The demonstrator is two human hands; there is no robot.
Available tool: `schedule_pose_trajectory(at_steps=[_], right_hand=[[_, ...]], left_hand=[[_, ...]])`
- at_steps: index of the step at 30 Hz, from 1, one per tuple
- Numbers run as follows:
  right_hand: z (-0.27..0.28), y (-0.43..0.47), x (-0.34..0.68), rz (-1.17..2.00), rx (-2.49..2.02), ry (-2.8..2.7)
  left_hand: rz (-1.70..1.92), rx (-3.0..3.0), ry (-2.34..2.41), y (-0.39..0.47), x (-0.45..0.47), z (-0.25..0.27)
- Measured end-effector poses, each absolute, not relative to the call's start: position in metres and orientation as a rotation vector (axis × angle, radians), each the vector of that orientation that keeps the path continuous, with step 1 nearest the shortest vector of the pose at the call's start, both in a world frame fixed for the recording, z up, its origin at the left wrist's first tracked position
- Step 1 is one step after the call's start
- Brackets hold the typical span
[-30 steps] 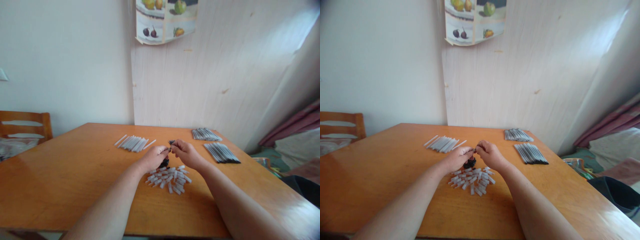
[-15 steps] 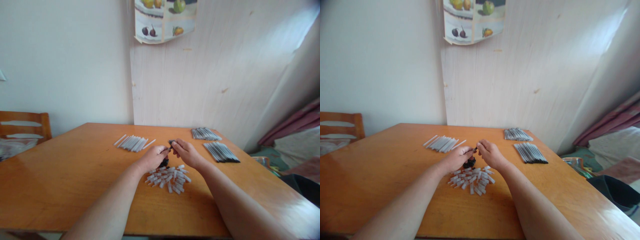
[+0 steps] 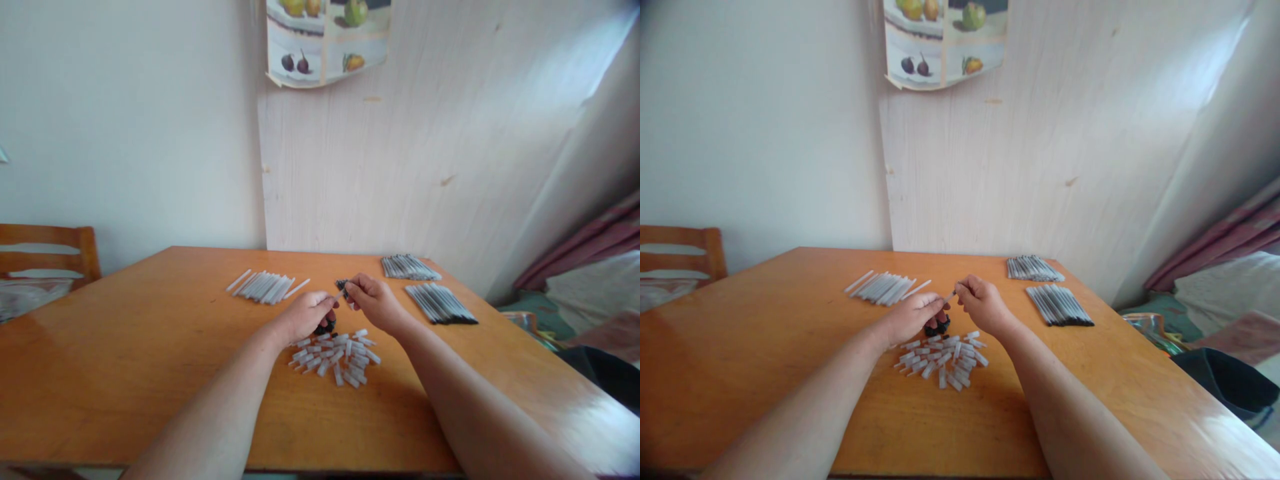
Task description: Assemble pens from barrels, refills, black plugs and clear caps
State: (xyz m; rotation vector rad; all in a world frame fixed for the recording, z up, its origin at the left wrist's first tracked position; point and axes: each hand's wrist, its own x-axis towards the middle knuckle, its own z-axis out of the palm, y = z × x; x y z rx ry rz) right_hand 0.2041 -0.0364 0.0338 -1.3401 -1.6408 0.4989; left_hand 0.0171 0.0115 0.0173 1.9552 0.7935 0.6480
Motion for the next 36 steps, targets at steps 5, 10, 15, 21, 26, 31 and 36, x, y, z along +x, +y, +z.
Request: schedule_pose_trajectory(at_steps=[5, 10, 15, 21, 26, 31, 36], right_hand=[[0.0310, -0.0337, 0.2024, 0.543, -1.353, -1.614], [0.0276, -0.0315, 0.2026, 0.555, -1.341, -1.605], [0.0276, -0.0306, 0.2061, 0.547, -1.314, -1.533], [0.0273, -0.0281, 0.2077, 0.635, -1.265, -1.450], [0.0299, -0.0290, 0.2052, 0.699, -1.239, -1.395], [0.0301, -0.0295, 0.2040, 0.699, -1.251, -1.394], [0.0284, -0.0286, 0.2026, 0.697, -1.248, -1.382]], left_hand=[[0.788, 2.137, 0.835, 0.0126, 0.0179, 0.0177], [0.859, 2.183, 0.858, 0.0136, 0.0188, 0.0171], [0.674, 1.959, 0.804, 0.0126, 0.0172, 0.0170], [0.627, 1.823, 0.813, 0.0085, 0.0159, 0.0221], [0.698, 1.872, 0.822, 0.0081, 0.0166, 0.0225], [0.766, 1.998, 0.829, 0.0132, 0.0167, 0.0178], [0.877, 2.125, 0.860, 0.0166, 0.0173, 0.0139]])
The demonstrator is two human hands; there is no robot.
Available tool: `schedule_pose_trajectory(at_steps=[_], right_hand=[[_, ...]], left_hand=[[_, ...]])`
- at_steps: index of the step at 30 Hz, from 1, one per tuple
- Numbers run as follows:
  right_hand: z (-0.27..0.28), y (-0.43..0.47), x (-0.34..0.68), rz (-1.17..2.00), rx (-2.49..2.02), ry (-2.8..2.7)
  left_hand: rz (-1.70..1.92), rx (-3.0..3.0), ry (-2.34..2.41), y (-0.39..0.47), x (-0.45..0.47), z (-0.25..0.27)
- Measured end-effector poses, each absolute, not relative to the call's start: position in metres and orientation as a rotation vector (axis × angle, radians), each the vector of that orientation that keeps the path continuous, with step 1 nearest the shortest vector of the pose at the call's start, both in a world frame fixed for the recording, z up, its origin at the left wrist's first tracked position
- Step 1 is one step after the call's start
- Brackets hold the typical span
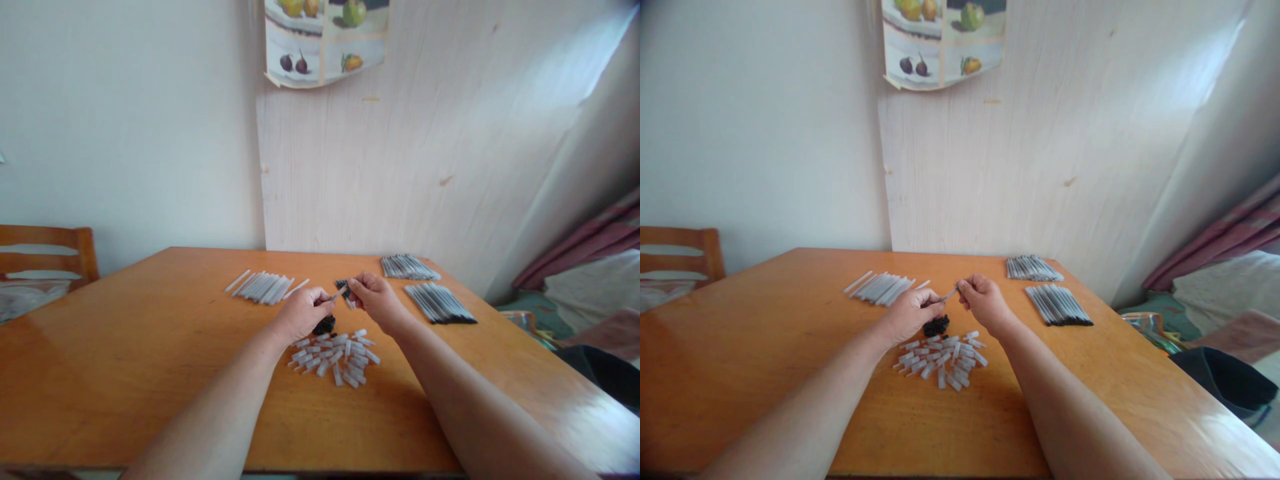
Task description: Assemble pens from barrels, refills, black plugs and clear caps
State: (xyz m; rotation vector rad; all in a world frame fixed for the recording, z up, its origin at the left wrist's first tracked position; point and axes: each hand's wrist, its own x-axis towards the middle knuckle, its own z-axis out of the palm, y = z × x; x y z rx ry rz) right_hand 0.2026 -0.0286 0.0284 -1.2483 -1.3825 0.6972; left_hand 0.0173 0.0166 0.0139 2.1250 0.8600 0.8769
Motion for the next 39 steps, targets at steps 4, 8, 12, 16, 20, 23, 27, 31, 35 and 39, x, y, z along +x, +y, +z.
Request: schedule_pose_trajectory(at_steps=[4, 8, 12, 16, 20, 23, 27, 31, 35, 39], right_hand=[[0.027, -0.028, 0.202, 0.691, -1.260, -1.368], [0.027, -0.027, 0.203, 0.706, -1.225, -1.339], [0.030, -0.029, 0.203, 0.721, -1.189, -1.311], [0.034, -0.031, 0.202, 0.739, -1.181, -1.300], [0.035, -0.033, 0.200, 0.750, -1.177, -1.295], [0.034, -0.033, 0.200, 0.753, -1.178, -1.304], [0.034, -0.033, 0.201, 0.767, -1.181, -1.298], [0.035, -0.034, 0.201, 0.775, -1.182, -1.291], [0.036, -0.033, 0.200, 0.770, -1.189, -1.300], [0.034, -0.032, 0.201, 0.782, -1.191, -1.298]], left_hand=[[0.911, 2.123, 0.878, 0.016, 0.018, 0.014], [0.808, 1.973, 0.834, 0.013, 0.017, 0.019], [0.677, 1.780, 0.823, 0.009, 0.016, 0.024], [0.667, 1.763, 0.810, 0.008, 0.015, 0.023], [0.718, 1.806, 0.812, 0.010, 0.016, 0.021], [0.749, 1.834, 0.805, 0.010, 0.016, 0.020], [0.783, 1.865, 0.802, 0.010, 0.017, 0.019], [0.808, 1.905, 0.809, 0.011, 0.017, 0.019], [0.820, 1.923, 0.823, 0.009, 0.018, 0.021], [0.791, 1.889, 0.813, 0.007, 0.020, 0.022]])
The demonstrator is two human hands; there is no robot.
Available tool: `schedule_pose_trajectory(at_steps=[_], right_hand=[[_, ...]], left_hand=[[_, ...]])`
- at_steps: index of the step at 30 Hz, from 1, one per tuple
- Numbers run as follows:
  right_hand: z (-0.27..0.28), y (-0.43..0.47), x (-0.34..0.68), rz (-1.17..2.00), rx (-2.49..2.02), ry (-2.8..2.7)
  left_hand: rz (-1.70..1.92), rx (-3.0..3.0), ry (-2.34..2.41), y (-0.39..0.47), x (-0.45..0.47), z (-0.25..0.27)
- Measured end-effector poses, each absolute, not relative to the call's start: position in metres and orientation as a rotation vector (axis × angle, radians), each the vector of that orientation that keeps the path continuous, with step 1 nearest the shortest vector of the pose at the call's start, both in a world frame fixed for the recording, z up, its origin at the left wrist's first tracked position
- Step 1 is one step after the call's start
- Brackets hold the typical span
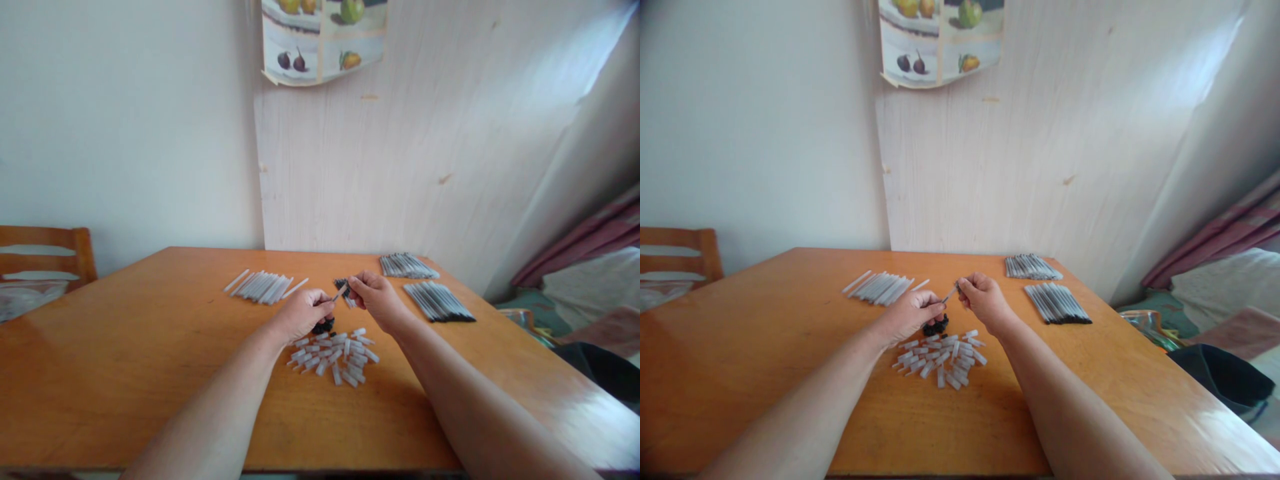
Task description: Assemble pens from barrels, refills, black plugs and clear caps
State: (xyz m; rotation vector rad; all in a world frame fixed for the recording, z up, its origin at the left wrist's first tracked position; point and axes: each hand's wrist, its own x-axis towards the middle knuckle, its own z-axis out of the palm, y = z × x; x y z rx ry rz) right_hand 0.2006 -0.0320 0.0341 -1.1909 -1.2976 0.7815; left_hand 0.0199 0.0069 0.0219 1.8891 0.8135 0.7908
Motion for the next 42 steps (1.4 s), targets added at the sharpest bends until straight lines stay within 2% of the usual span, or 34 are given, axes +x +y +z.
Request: schedule_pose_trajectory(at_steps=[17, 35, 42], right_hand=[[0.037, -0.032, 0.214, 0.794, -1.307, -1.271], [0.038, -0.038, 0.240, 0.770, -1.745, -2.191], [0.039, -0.037, 0.243, 0.741, -1.805, -2.324]], left_hand=[[0.862, 1.757, 0.903, 0.014, 0.017, 0.019], [1.000, 1.665, 0.948, 0.016, 0.013, 0.022], [0.993, 1.637, 0.941, 0.016, 0.012, 0.023]])
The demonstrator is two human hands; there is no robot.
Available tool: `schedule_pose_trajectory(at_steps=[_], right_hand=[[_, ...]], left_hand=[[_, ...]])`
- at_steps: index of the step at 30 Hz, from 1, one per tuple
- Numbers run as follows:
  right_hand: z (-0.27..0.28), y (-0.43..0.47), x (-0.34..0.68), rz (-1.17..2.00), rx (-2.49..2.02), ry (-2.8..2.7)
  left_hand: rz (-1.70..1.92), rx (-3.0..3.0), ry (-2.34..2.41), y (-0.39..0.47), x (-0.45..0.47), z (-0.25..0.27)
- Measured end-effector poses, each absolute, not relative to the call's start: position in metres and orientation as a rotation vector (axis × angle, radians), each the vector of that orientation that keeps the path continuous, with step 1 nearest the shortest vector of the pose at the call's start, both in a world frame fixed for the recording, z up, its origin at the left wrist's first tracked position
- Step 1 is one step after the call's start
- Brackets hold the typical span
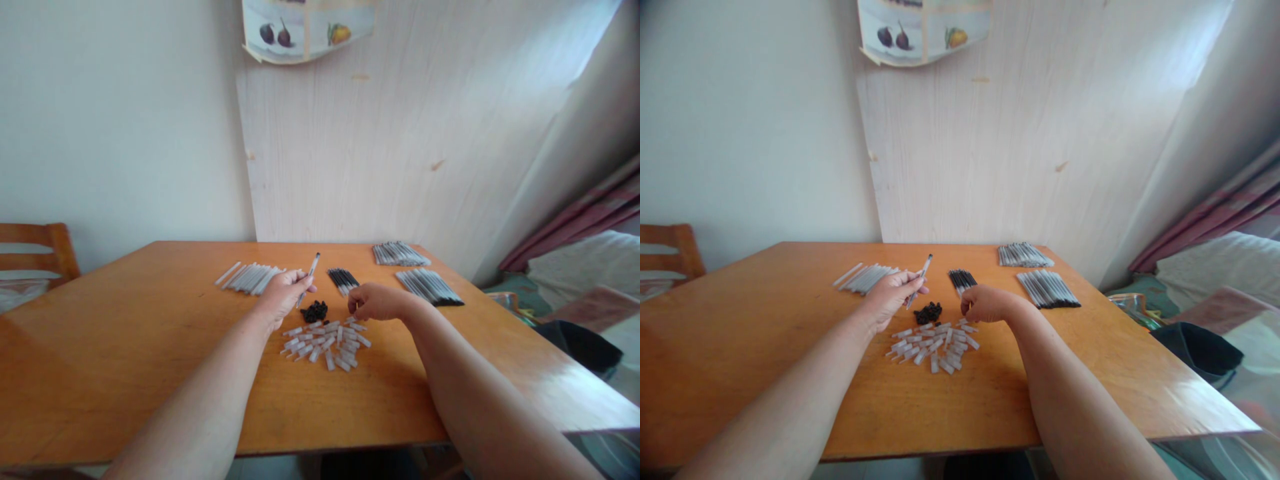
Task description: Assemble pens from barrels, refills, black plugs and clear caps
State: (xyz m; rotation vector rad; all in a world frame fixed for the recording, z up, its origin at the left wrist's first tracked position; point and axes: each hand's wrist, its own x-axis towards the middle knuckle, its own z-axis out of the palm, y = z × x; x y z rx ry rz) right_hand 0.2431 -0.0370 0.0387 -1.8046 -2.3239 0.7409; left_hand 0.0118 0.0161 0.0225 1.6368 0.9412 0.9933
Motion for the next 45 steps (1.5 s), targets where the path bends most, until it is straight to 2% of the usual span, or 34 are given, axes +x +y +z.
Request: schedule_pose_trajectory(at_steps=[5, 11, 21, 30, 37, 45], right_hand=[[0.031, -0.033, 0.243, 0.762, -1.840, -2.307], [0.028, -0.031, 0.242, 0.621, -1.855, -2.307], [0.024, -0.028, 0.245, 0.700, -1.863, -2.314], [0.024, -0.029, 0.246, 0.633, -1.871, -2.216], [0.030, -0.035, 0.229, 0.820, -1.631, -1.839], [0.026, -0.036, 0.201, 0.871, -1.437, -1.782]], left_hand=[[1.005, 1.639, 0.936, 0.018, 0.012, 0.021], [1.010, 1.603, 0.936, 0.021, 0.011, 0.020], [1.070, 1.519, 0.947, 0.027, 0.011, 0.017], [1.122, 1.444, 0.942, 0.029, 0.011, 0.016], [1.215, 1.309, 0.873, 0.029, 0.012, 0.017], [1.272, 1.175, 0.788, 0.029, 0.014, 0.018]])
